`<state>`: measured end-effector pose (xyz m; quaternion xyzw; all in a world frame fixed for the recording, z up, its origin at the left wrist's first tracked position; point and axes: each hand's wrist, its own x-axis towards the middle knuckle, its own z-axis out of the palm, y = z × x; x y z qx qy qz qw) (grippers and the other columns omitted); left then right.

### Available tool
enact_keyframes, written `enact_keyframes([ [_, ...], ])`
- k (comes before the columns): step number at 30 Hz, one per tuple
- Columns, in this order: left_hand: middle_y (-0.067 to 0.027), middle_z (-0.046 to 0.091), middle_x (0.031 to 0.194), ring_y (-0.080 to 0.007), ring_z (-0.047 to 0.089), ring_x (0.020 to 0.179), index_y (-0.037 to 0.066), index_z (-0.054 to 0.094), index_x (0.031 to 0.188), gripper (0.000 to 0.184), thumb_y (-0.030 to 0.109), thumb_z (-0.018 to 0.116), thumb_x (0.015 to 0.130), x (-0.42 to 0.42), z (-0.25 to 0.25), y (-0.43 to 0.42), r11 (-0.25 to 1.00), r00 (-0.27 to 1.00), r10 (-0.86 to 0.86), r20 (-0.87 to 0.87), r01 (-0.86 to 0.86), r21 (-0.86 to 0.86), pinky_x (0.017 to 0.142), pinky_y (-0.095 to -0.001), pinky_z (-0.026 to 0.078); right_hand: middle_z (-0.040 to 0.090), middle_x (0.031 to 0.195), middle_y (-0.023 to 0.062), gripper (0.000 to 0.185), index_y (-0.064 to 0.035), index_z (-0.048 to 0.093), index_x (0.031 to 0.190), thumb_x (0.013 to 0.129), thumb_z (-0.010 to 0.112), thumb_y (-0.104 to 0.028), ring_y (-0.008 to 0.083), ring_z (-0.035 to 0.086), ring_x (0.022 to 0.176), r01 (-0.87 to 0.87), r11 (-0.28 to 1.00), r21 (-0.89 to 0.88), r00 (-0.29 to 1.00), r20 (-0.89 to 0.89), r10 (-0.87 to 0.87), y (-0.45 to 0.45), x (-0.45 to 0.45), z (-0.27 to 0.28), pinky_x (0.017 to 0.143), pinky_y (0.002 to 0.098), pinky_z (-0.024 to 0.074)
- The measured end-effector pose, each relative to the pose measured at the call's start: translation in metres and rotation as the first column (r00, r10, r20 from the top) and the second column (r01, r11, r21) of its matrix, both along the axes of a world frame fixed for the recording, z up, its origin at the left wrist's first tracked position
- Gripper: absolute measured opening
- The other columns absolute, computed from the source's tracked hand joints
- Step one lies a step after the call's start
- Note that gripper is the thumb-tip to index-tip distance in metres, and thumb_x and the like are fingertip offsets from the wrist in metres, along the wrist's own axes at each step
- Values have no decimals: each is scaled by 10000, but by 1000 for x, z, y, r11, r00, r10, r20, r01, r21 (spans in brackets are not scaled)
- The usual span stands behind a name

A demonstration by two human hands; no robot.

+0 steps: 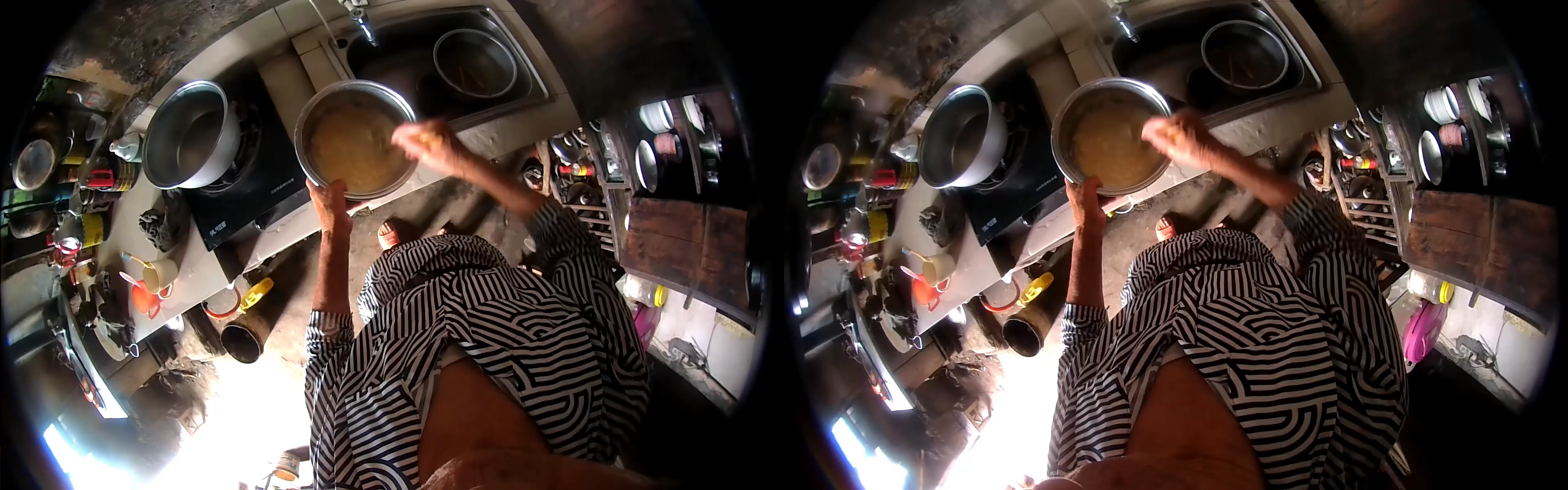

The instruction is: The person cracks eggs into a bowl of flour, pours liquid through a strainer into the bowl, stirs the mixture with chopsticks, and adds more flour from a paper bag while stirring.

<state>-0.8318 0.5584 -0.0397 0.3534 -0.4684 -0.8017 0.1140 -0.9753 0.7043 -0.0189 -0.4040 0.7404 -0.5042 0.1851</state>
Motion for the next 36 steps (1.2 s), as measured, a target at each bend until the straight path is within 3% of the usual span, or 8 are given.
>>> enact_keyframes([
  [5, -171, 454, 977, -312, 583, 734, 66, 254, 1166, 579, 46, 433, 616, -1, -4, 4, 999, 999, 36, 13, -35, -18, 488, -405, 555, 623, 773, 74, 171, -63, 594, 889, 830, 515, -202, 166, 605, 668, -109, 989, -103, 968, -239, 82, -48, 14, 9, 589, 261, 483],
  [9, -170, 522, 857, -260, 601, 637, -7, 360, 1034, 426, 29, 432, 616, -1, 5, 10, 993, 997, 75, 36, -71, -96, 486, -320, 547, 603, 713, 19, 189, -48, 600, 864, 829, 536, -222, 76, 562, 605, 263, 945, -194, 934, 295, -200, -36, -32, -9, 527, 222, 468],
  [21, -156, 508, 865, -296, 587, 662, -19, 406, 1000, 389, 14, 435, 614, 2, -15, -5, 988, 998, 62, 3, -61, 142, 538, -395, 554, 604, 702, 73, 103, -29, 593, 847, 802, 549, -110, 149, 573, 564, 44, 990, -130, 945, -315, -84, -33, -6, -9, 540, 232, 471],
  [29, -143, 553, 785, -244, 584, 649, -28, 491, 717, 55, 20, 492, 691, 13, -44, -4, 998, 986, -59, -155, 58, -9, 585, -372, 526, 583, 639, 31, 223, 9, 612, 827, 837, 530, -199, 57, 509, 502, 89, 996, 19, 824, 560, -84, -2, -21, 2, 466, 179, 417],
  [32, -126, 539, 852, -260, 571, 782, -34, 500, 786, 115, 78, 485, 768, 17, -69, -8, 969, 998, -16, -64, 31, 245, 675, -396, 513, 604, 673, 51, 193, -15, 625, 770, 791, 581, -202, 107, 541, 551, 115, 993, -30, 958, 269, -103, 0, -18, -1, 512, 231, 439],
  [33, -140, 526, 961, -267, 564, 815, -54, 494, 921, 217, 102, 445, 777, 21, -63, 1, 961, 962, -195, -189, 150, -230, 701, -400, 509, 608, 677, 56, 183, -23, 628, 745, 771, 600, -202, 126, 550, 571, 136, 988, -70, 990, -28, -139, 2, -20, 2, 531, 251, 444],
  [34, -153, 507, 1020, -264, 559, 849, -57, 457, 1028, 292, 115, 431, 793, 17, -58, -3, 944, 992, -44, -117, 79, 320, 702, -388, 512, 601, 662, 65, 183, -38, 630, 709, 736, 622, -219, 160, 565, 608, 90, 987, -134, 980, -163, -111, 3, -25, 4, 559, 279, 446],
  [36, -136, 532, 1008, -274, 567, 859, -12, 455, 1092, 372, 147, 481, 757, 8, -31, 5, 954, 997, -82, 3, 78, 288, 638, -399, 527, 597, 655, 62, 201, -69, 629, 714, 714, 631, -270, 164, 569, 652, 215, 977, 4, 948, 241, -209, 12, -25, 6, 593, 292, 443],
])
